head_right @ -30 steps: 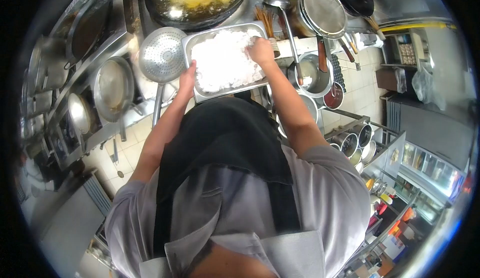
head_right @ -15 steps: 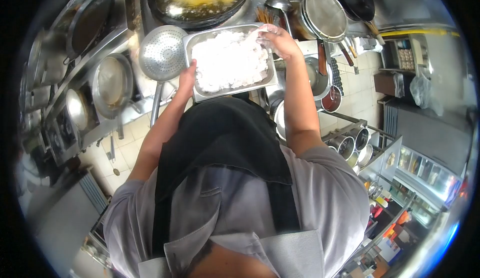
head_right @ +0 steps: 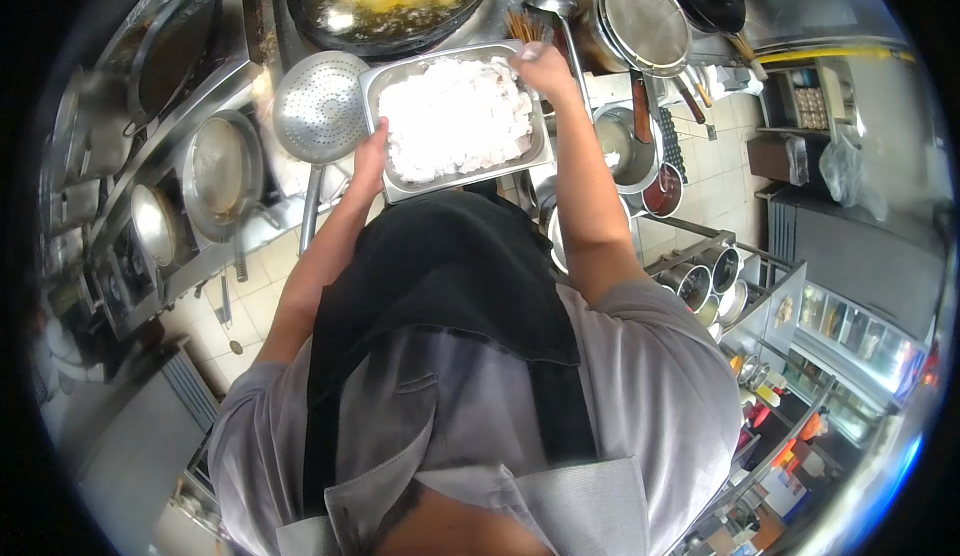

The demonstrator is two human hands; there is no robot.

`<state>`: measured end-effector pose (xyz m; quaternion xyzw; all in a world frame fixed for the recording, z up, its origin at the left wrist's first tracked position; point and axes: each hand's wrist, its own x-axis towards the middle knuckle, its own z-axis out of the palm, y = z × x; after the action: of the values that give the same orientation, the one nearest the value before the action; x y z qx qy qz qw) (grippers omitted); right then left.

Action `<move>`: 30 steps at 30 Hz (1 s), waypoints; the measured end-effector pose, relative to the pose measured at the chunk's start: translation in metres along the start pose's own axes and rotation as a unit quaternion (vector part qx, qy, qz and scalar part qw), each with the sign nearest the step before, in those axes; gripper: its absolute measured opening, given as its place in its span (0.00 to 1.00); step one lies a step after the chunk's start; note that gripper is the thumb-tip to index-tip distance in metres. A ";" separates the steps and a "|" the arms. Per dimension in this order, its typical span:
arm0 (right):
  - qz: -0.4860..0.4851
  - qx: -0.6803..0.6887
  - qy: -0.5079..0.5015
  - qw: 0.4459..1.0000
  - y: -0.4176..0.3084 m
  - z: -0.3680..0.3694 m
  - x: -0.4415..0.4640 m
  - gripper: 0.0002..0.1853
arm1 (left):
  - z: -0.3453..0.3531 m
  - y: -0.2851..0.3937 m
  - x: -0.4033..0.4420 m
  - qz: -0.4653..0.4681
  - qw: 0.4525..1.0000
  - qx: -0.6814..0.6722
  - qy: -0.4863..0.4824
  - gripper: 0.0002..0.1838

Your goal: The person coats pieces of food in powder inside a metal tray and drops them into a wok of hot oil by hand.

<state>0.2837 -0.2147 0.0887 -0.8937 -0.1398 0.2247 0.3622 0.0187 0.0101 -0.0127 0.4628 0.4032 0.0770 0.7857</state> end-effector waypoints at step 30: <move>-0.084 -0.309 -0.054 0.946 0.001 0.035 -0.017 0.20 | 0.001 0.005 -0.005 -0.028 1.000 0.001 -0.013 0.31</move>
<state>0.2517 -0.2013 0.0708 -0.9333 -0.2965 0.1869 0.0782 0.0174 0.0093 -0.0055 0.4532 0.4061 0.0483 0.7921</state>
